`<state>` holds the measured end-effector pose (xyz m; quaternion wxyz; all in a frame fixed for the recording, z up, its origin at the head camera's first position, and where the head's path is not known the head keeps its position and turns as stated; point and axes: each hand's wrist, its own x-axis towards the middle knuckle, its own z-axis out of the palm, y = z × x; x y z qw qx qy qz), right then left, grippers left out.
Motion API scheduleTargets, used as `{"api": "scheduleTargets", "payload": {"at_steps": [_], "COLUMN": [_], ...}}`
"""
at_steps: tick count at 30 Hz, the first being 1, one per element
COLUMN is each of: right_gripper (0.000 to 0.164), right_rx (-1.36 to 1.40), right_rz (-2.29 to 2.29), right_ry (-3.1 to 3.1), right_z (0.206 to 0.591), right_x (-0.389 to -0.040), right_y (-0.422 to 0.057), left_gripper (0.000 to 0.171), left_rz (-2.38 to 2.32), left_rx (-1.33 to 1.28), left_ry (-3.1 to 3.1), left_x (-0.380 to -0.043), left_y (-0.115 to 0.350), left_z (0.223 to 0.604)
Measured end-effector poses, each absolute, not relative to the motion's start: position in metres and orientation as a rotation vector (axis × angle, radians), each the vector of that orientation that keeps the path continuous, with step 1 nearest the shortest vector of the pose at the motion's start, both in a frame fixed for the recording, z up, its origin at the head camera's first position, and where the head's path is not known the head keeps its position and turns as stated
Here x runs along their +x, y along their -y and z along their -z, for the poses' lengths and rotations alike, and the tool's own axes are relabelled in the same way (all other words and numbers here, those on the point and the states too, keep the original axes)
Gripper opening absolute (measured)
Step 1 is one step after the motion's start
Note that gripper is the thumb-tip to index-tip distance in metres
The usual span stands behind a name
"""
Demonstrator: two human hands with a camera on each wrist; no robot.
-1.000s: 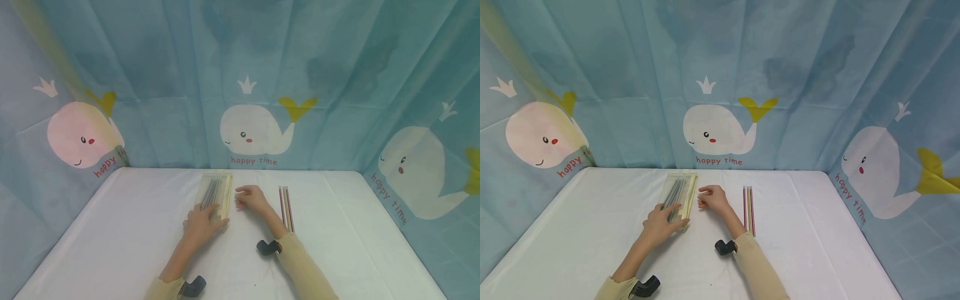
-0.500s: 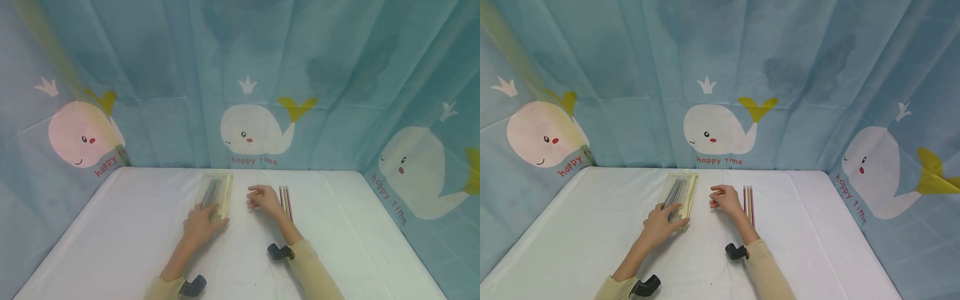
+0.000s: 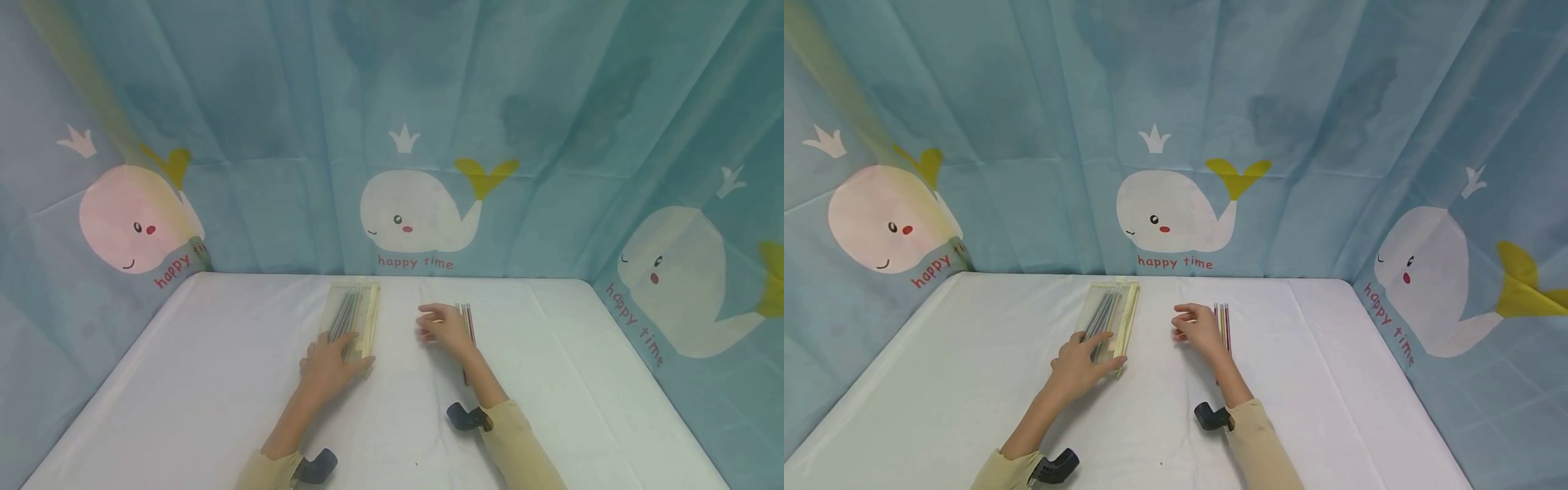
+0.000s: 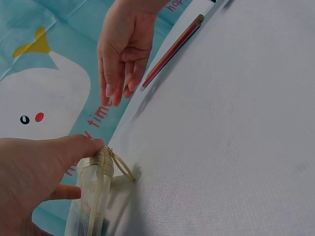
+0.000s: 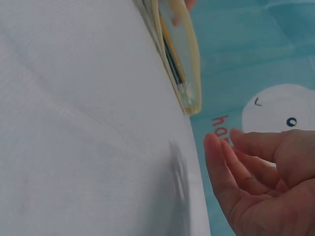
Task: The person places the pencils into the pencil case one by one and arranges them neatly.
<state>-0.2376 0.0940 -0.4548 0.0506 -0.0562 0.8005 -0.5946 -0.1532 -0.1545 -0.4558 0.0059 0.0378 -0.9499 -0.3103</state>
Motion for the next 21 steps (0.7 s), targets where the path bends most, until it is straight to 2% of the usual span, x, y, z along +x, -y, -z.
{"api": "scheduleTargets", "payload": {"at_steps": [21], "right_gripper": [0.038], "right_rx": [-0.056], "right_rz": [1.628], "right_ry": [-2.675], "right_z": [0.454], "right_x": [-0.242], "right_y": [-0.118], "left_gripper": [0.069], "left_rz": [0.978], "left_rx": [0.108], "left_ry": [2.96], "left_x": [-0.149], "left_y": [0.154], "left_z": [0.451]}}
